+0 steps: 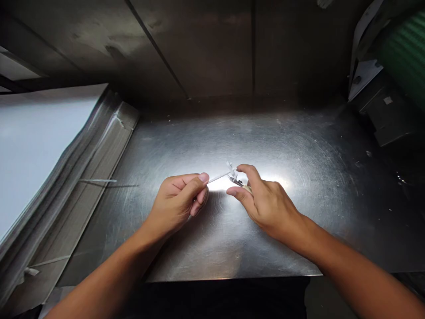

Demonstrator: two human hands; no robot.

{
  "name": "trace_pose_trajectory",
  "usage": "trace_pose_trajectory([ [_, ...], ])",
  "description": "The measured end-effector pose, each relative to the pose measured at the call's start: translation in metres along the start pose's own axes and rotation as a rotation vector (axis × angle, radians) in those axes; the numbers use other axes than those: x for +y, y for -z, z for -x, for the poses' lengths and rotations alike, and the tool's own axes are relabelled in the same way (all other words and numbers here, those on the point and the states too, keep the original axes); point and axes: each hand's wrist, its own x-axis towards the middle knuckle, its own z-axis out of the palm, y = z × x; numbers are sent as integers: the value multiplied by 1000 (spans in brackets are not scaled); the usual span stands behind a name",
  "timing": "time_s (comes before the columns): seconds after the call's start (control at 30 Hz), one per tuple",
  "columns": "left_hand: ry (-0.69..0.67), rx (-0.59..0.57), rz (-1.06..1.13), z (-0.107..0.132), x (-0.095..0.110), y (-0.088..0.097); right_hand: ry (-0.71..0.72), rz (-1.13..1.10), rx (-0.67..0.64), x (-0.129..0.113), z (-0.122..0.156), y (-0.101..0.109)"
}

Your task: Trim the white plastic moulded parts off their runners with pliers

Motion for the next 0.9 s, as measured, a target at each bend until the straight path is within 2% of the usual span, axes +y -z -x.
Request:
trace_pose_trajectory([
  [0.2,-23,22,-15,-1,1,0,-28,76,10,2,0,0],
  [0.53,-227,56,-58,1,-2,-2,-112,-110,-3,-2,0,5],
  [0.67,-312,114,-132,3,-5,-3,-103,-119,-2,-1,1,4],
  [0.9,-350,175,-247,4,-6,-3,-111,-127,6,-2,-1,5],
])
